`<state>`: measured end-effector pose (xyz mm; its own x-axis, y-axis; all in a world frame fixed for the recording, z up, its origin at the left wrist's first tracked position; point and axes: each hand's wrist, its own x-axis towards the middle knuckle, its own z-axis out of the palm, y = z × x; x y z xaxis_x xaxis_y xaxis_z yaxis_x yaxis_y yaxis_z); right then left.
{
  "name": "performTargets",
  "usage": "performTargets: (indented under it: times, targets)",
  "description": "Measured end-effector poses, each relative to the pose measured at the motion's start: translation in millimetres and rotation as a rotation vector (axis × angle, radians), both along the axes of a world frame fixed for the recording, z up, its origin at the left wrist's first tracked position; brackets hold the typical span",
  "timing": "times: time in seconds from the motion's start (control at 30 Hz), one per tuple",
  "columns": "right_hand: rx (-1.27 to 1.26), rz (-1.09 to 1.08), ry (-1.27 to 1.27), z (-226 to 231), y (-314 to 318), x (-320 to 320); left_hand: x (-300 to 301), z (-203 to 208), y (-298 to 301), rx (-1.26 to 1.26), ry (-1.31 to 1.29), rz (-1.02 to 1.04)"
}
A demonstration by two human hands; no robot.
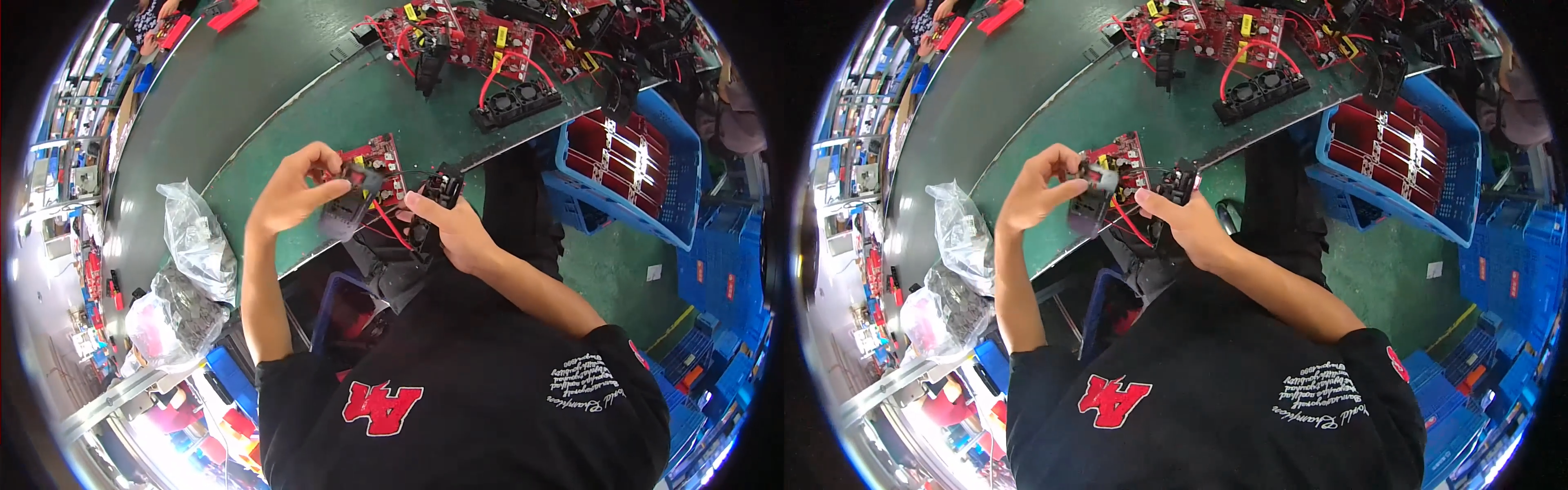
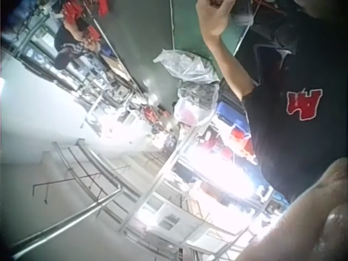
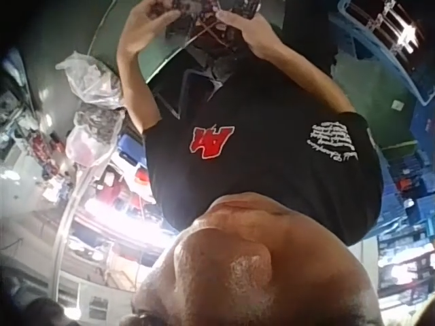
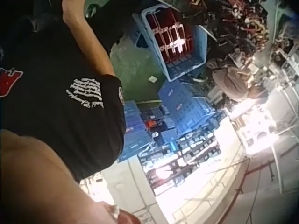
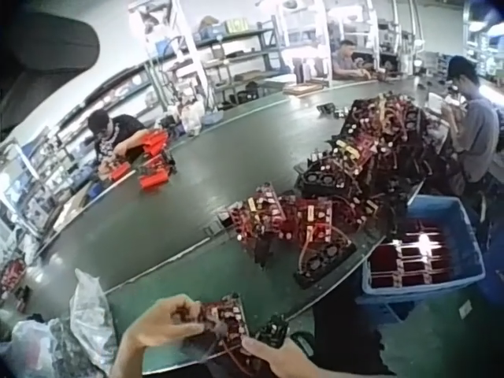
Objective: Assembling electronic components by snapping together housings, circuit boards, and cooling fan modules.
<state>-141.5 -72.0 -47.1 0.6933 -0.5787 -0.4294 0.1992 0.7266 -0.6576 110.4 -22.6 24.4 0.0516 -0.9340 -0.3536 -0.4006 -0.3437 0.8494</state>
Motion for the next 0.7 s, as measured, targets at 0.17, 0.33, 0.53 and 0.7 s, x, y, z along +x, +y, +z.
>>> performTargets:
  times: [0.17,0.33,0.53,0.7]
  targets:
    - [-0.046,-0.092,-0.105,17.8,6.9,-5.1,-6.2,-16.9,-18.0,-0.142,-0.192,-0.093]
    - [-0.129,-0.083,-0.042,-3.0,42.0,11.6,1.8,-26.9,-20.7,-0.103,-0.506,-0.198]
    - [-0.222,-0.132,-0.051,-2.3,55.0,9.4,-6.1,-38.9,10.5,0.158,-0.513,-0.155]
    - [-0.178,-0.222,-0.089,3.6,42.8,-24.2,-96.3,-10.0,32.9,0.08,-0.352,0.117]
